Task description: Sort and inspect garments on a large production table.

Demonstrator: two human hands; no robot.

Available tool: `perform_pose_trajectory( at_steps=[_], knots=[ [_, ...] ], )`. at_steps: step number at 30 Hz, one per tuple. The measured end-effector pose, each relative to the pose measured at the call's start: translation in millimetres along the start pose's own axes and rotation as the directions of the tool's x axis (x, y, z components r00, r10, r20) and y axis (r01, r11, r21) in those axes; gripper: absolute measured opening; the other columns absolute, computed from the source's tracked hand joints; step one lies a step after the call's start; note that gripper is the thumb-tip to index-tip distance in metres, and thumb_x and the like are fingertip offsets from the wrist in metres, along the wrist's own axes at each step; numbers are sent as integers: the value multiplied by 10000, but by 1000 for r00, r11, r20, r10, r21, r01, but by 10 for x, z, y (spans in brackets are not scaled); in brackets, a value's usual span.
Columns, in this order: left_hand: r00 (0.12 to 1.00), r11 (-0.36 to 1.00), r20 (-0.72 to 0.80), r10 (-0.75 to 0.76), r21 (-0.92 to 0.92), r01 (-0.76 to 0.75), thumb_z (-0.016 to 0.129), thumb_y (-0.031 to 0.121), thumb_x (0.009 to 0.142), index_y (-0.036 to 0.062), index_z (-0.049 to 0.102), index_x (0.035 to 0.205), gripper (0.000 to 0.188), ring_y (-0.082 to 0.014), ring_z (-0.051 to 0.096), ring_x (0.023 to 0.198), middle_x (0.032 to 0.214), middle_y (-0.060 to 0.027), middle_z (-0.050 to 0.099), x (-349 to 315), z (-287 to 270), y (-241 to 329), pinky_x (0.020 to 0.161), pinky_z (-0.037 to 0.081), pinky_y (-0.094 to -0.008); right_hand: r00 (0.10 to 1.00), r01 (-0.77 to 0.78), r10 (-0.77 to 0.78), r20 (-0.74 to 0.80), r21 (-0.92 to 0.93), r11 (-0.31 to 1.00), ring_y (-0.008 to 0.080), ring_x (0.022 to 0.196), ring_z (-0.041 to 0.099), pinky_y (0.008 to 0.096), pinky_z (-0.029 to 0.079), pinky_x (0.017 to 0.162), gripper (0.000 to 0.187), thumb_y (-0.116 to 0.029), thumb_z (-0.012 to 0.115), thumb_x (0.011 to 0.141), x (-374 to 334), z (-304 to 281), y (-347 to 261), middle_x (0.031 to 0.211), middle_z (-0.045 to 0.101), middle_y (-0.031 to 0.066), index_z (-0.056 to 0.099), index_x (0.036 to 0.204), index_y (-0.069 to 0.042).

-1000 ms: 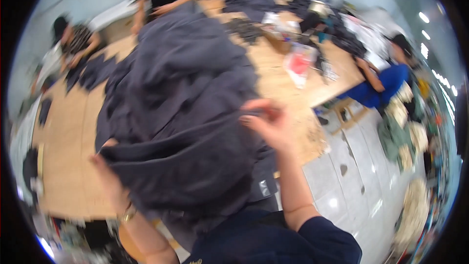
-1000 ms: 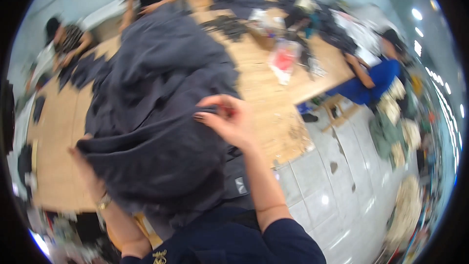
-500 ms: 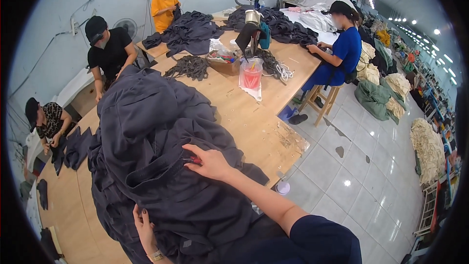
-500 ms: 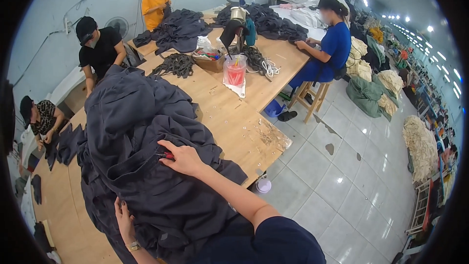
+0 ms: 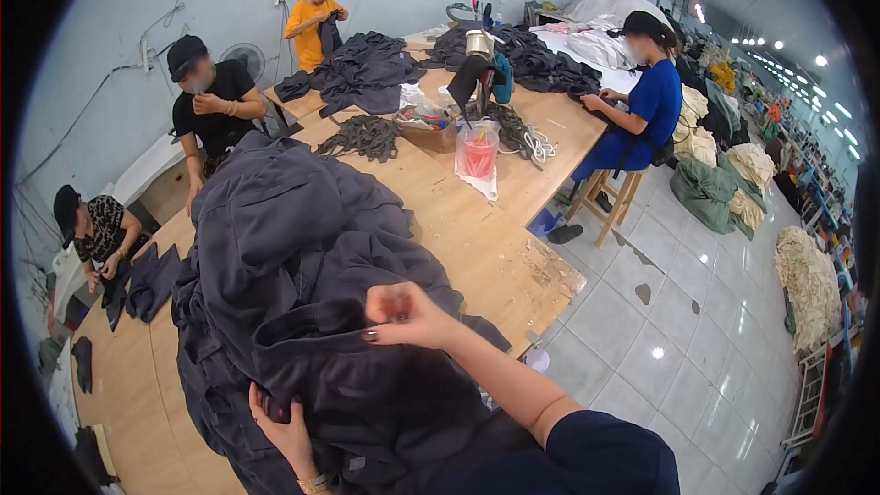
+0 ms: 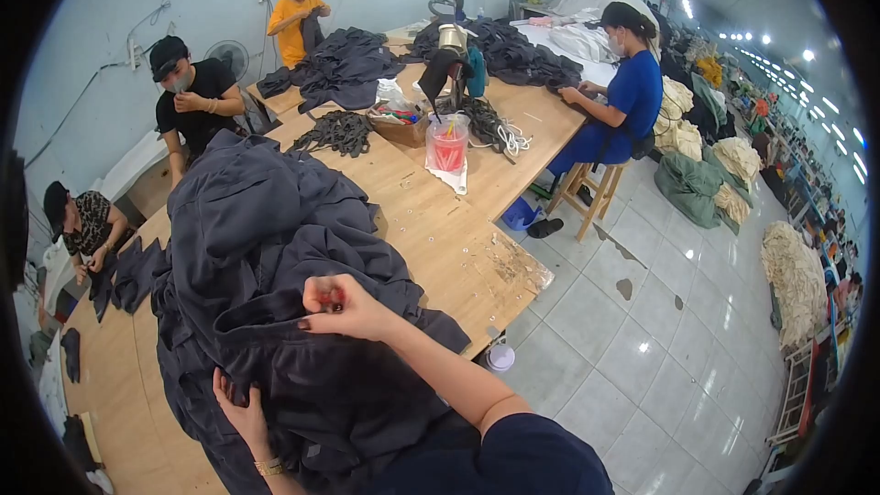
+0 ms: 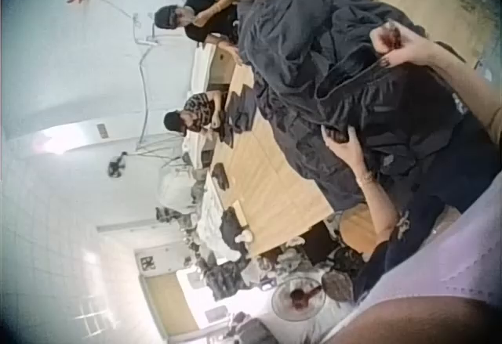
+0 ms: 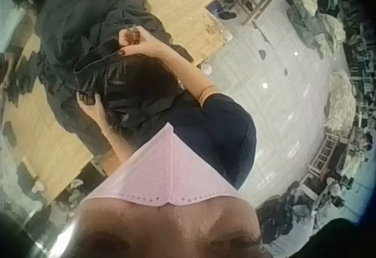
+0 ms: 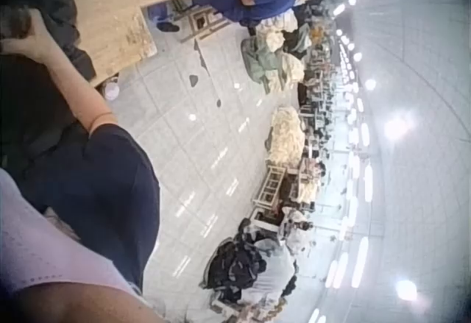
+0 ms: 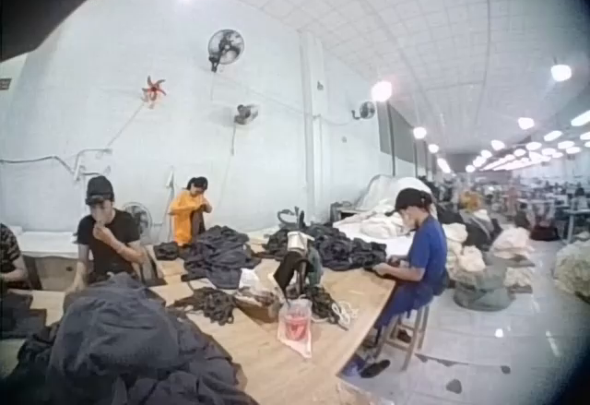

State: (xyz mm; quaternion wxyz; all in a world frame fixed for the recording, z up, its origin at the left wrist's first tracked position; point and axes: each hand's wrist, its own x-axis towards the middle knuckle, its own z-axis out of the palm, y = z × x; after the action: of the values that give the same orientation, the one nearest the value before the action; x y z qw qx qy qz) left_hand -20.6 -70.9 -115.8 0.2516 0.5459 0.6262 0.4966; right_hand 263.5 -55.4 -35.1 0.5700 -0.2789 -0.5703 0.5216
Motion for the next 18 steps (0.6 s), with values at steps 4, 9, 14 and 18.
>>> perform_pose_trajectory(
  at_steps=[4, 9, 14, 18],
  knots=[
    [968, 969, 64, 241, 48, -244, 728, 56, 616, 41, 365, 1355, 823, -317, 327, 1292, 1385, -154, 343, -85, 80, 402, 1071, 248, -441, 999, 33, -51, 9, 646, 763, 53, 506, 367, 192, 265, 485, 228, -28, 626, 704, -225, -46, -226, 629, 398, -23, 407, 682, -89],
    [845, 965, 469, 258, -163, -204, 743, 143, 701, 7, 386, 1336, 741, -262, 332, 1301, 1402, -150, 348, -359, 125, 86, 1069, 257, -362, 832, 81, -503, 236, 844, 530, 68, 480, 351, 203, 265, 466, 227, -42, 638, 678, 41, -33, -479, 623, 407, -7, 418, 714, -88],
    [951, 989, 292, 99, -133, -62, 646, 158, 814, -3, 395, 1333, 599, -229, 412, 1244, 1357, -138, 427, -306, -268, 244, 1044, 315, -338, 913, 268, -407, -21, 783, 562, 62, 459, 343, 211, 265, 437, 179, -59, 646, 737, 335, -248, -404, 621, 428, -28, 475, 782, -81],
    [963, 930, -188, 192, -277, -240, 567, 148, 870, 9, 359, 1360, 549, -229, 396, 1254, 1375, -135, 403, -194, -529, 649, 1048, 297, -316, 924, 362, -328, -198, 731, 579, 57, 442, 337, 217, 266, 414, 143, -73, 653, 784, 595, -316, -443, 619, 445, -44, 520, 836, -75]
  ],
)
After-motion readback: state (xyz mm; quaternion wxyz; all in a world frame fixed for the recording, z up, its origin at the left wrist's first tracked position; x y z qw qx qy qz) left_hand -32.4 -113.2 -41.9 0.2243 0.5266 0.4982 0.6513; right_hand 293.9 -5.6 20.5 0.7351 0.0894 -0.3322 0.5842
